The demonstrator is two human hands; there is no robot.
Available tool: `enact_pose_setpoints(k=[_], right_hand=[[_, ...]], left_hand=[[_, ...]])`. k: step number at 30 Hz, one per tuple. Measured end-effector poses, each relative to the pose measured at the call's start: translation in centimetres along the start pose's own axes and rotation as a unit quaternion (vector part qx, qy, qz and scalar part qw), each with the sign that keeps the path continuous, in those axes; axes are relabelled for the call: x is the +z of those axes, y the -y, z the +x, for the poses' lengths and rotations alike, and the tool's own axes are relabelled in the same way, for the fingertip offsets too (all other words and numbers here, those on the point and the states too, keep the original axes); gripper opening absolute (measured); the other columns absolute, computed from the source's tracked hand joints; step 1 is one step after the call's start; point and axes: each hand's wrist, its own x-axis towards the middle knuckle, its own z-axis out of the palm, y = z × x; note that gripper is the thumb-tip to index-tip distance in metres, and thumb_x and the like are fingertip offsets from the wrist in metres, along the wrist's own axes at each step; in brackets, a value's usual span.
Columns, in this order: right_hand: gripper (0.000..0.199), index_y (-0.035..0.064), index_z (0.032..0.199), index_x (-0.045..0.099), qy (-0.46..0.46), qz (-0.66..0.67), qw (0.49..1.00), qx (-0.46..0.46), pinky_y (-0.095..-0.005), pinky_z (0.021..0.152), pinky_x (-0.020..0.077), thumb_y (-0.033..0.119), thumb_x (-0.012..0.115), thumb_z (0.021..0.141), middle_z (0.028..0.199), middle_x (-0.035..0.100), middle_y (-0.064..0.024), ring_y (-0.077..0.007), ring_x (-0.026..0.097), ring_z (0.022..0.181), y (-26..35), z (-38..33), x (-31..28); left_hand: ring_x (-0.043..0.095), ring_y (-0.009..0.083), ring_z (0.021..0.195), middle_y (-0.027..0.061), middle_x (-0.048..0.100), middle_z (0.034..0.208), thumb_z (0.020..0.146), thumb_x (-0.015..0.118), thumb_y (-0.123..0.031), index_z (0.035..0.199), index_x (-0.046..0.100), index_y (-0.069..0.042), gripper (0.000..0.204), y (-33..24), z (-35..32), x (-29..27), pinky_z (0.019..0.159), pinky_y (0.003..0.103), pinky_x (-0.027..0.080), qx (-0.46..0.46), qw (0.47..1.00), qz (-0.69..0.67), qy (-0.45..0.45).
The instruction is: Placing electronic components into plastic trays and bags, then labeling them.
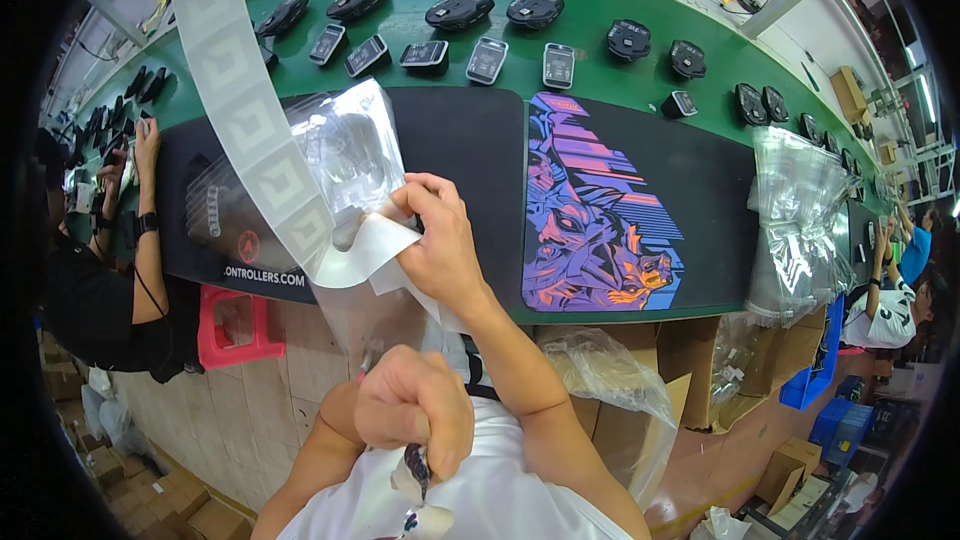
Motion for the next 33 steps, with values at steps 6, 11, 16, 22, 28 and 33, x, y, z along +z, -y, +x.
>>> enact_pose_setpoints(k=[6,11,16,22,28,33], right_hand=[[0.020,0.0030,0.086,0.066,0.008,0.007,1.000,0.010,-0.0397,0.095,0.0458,0.017,0.080,0.080,0.081,0.066,-0.0060,-0.0292,0.057,0.112,0.1,-0.2,0.3],[0.021,0.0031,0.086,0.066,0.010,0.016,1.000,0.001,-0.0411,0.098,0.0452,0.017,0.081,0.080,0.079,0.066,-0.0058,-0.0284,0.057,0.110,-0.7,-0.2,0.5],[0.024,0.0060,0.090,0.068,0.016,0.035,0.999,0.031,-0.0424,0.095,0.0418,0.024,0.080,0.079,0.092,0.069,-0.0057,-0.0323,0.053,0.118,-0.5,-0.3,0.7],[0.020,0.0037,0.086,0.067,0.003,0.031,0.999,0.020,-0.0392,0.091,0.0465,0.019,0.080,0.080,0.083,0.067,-0.0066,-0.0296,0.056,0.114,-0.2,-0.4,0.5],[0.022,0.0058,0.087,0.067,0.010,0.016,1.000,0.018,-0.0410,0.091,0.0444,0.022,0.081,0.079,0.084,0.068,-0.0045,-0.0298,0.055,0.111,-0.6,-0.1,0.7],[0.025,0.0077,0.088,0.067,0.009,0.021,0.999,0.028,-0.0425,0.092,0.0418,0.025,0.081,0.077,0.085,0.069,-0.0031,-0.0299,0.055,0.111,-0.4,-0.3,1.1]], left_hand=[[0.068,0.0239,0.058,0.0157,0.072,0.077,0.094,0.057,-0.002,0.088,0.066,0.005,0.013,-0.1,0.5,-0.5,0.055,0.031,0.054,0.182,0.900,0.387,-0.086],[0.067,0.0187,0.055,0.0096,0.070,0.075,0.091,0.067,-0.004,0.098,0.068,0.002,0.009,0.9,1.0,-1.8,0.050,0.029,0.050,0.220,0.717,0.628,-0.207],[0.066,0.0190,0.056,0.0100,0.070,0.075,0.092,0.066,-0.004,0.099,0.068,0.001,0.009,0.7,1.4,-2.3,0.050,0.029,0.050,0.127,0.767,0.590,-0.219],[0.066,0.0200,0.057,0.0083,0.070,0.075,0.083,0.074,-0.003,0.097,0.068,0.002,0.015,-0.7,0.1,-0.8,0.052,0.030,0.051,0.219,0.779,0.576,-0.110],[0.072,0.0123,0.073,0.0102,0.073,0.084,0.090,0.070,-0.003,0.109,0.058,0.002,0.023,0.3,0.4,-1.9,0.061,0.025,0.056,0.227,0.732,0.604,-0.221],[0.069,0.0094,0.084,0.0119,0.072,0.100,0.098,0.065,-0.015,0.116,0.056,0.003,0.027,1.4,0.2,-3.2,0.069,0.023,0.054,0.207,0.833,0.438,-0.267]])
